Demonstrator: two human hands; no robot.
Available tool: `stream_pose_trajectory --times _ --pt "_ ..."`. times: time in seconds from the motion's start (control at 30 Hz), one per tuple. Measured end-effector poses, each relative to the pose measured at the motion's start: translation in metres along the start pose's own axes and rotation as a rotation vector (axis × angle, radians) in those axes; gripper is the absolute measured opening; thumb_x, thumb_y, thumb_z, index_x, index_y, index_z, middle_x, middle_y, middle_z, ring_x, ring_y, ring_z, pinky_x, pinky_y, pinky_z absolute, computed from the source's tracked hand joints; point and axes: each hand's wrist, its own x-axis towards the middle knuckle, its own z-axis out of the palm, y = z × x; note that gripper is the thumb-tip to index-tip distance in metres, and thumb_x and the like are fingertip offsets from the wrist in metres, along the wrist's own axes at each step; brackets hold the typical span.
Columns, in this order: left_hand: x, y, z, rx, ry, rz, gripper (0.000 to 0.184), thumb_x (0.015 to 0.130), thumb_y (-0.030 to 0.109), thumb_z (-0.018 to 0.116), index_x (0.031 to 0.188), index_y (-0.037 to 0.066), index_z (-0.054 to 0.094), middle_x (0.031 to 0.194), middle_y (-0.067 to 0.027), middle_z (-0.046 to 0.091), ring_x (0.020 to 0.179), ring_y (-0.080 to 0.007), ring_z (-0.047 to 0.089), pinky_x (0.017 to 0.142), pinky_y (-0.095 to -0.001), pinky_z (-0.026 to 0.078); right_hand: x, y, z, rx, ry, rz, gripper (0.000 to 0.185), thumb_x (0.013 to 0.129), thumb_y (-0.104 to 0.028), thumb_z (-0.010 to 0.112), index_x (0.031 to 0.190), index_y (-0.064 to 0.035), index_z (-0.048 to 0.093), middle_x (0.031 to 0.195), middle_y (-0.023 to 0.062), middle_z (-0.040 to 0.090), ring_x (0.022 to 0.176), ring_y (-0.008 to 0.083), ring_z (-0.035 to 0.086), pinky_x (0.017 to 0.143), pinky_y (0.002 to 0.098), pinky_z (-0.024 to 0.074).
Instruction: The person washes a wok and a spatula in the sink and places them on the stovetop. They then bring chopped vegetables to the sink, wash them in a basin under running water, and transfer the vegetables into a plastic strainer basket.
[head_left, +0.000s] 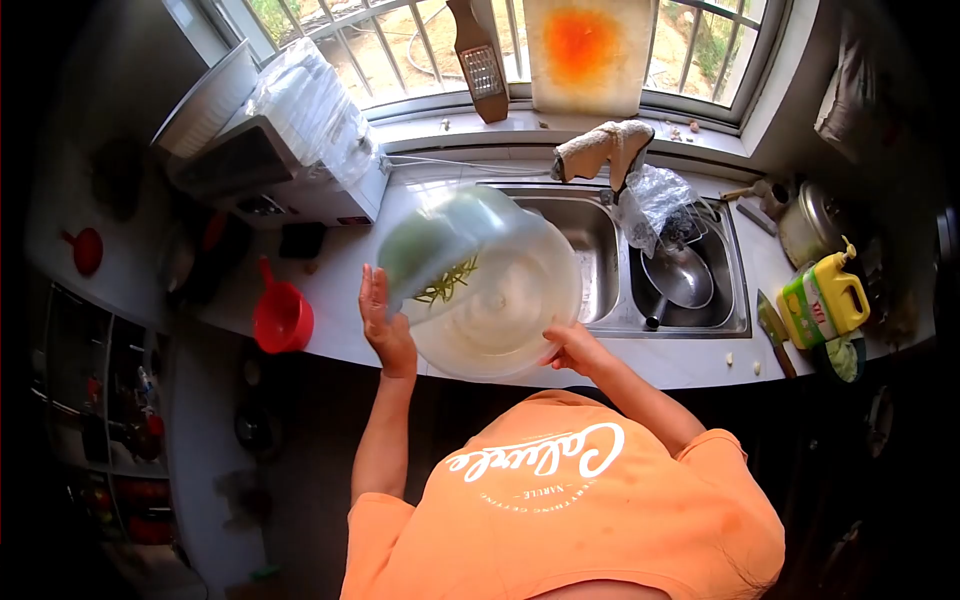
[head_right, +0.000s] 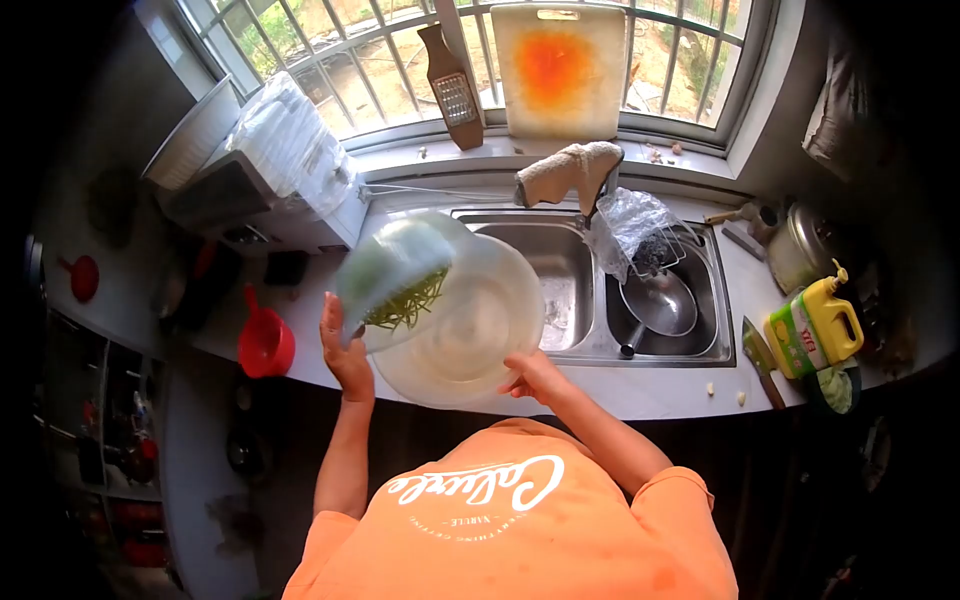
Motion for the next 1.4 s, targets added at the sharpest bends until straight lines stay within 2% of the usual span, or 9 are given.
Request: stream_pose_trajectory --times 0.03,0.07,0.1,0.2,0.5,0.9,1.1,1.3,1.4 --pt "-0.001 -0.003 0.007 -0.004 0.047 0.015 0.053 0.084 0.005 0.046 0.135 0.004 0.030 0.140 -0.0045 0.032 0.122 -0.0215 0.038 0.091 -0.0272 0.040 0.000 0.000 0.004 0.029 -0.005 0.004 0.043 0.077 -0.016 0.048 0.116 0.0013 0.041 0.087 0.0134 0.057 0.057 0.0185 0.061 0.038 0.0228 0.0442" --pt "-0.008 0.001 0.010 -0.458 -0.021 -0.031 0.047 0.091 0.012 0.043 0.135 0.002 0.028 0.140 -0.0060 0.030 0.124 -0.0228 0.037 0.098 -0.0301 0.035 0.000 -0.002 0.009 0.030 -0.010 0.003 0.043 0.077 -0.016 0.048 0.116 0.0013 0.041 0.087 0.0134 0.057 0.057 0.0185 0.061 0.038 0.0228 0.0442" --pt "-0.012 -0.005 0.015 -0.073 -0.042 0.110 0.035 0.086 -0.004 0.047 0.118 0.005 0.054 0.139 -0.0145 0.032 0.121 -0.0247 0.042 0.097 -0.0359 0.039 -0.001 -0.005 0.015 0.079 0.001 0.010 0.039 0.078 -0.014 0.048 0.113 0.0010 0.042 0.083 0.0128 0.058 0.053 0.0186 0.060 0.037 0.0227 0.0431" --pt "-0.010 -0.013 0.022 0.435 -0.089 0.423 0.032 0.078 -0.005 0.055 0.106 0.007 0.064 0.126 -0.0184 0.047 0.117 -0.0310 0.047 0.097 -0.0376 0.039 0.003 0.002 0.017 0.183 0.028 0.052 0.033 0.079 -0.013 0.047 0.109 0.0003 0.045 0.078 0.0116 0.059 0.049 0.0186 0.059 0.035 0.0228 0.0416" --pt "0.006 0.005 0.021 0.266 0.067 0.401 0.037 0.076 -0.010 0.050 0.106 0.006 0.063 0.117 -0.0169 0.055 0.114 -0.0303 0.050 0.096 -0.0373 0.041 0.001 0.010 0.015 0.139 0.021 0.066 0.031 0.080 -0.012 0.046 0.107 0.0028 0.047 0.080 0.0135 0.061 0.049 0.0168 0.059 0.034 0.0211 0.0431" --pt "0.022 0.060 0.001 0.406 0.123 0.691 0.033 0.079 -0.005 0.053 0.111 0.001 0.058 0.119 -0.0174 0.054 0.111 -0.0306 0.052 0.093 -0.0370 0.044 -0.007 0.014 0.008 -0.041 0.088 0.013 0.036 0.075 -0.013 0.046 0.107 0.0013 0.046 0.077 0.0109 0.059 0.053 0.0159 0.059 0.039 0.0221 0.0459" --pt "0.023 0.047 0.004 0.434 0.055 0.620 0.030 0.081 -0.003 0.051 0.111 0.000 0.058 0.119 -0.0177 0.053 0.111 -0.0316 0.052 0.092 -0.0375 0.045 -0.010 0.008 0.016 0.018 0.095 -0.031 0.033 0.076 -0.013 0.047 0.105 0.0020 0.046 0.076 0.0115 0.059 0.050 0.0154 0.059 0.036 0.0226 0.0448" --pt "0.022 0.030 0.008 -0.096 0.087 0.348 0.032 0.090 0.004 0.034 0.115 -0.007 0.052 0.124 -0.0184 0.049 0.110 -0.0301 0.051 0.092 -0.0388 0.044 -0.010 0.010 0.024 0.047 0.083 -0.058 0.033 0.075 -0.015 0.049 0.104 0.0012 0.048 0.076 0.0100 0.059 0.052 0.0153 0.059 0.039 0.0225 0.0461" --pt "0.018 0.034 -0.001 -0.037 0.136 0.346 0.035 0.091 0.009 0.033 0.118 -0.006 0.049 0.124 -0.0181 0.049 0.110 -0.0299 0.052 0.091 -0.0398 0.045 -0.014 0.010 0.026 0.057 0.069 -0.064 0.033 0.075 -0.016 0.049 0.104 0.0005 0.047 0.076 0.0089 0.058 0.052 0.0158 0.059 0.039 0.0229 0.0458"
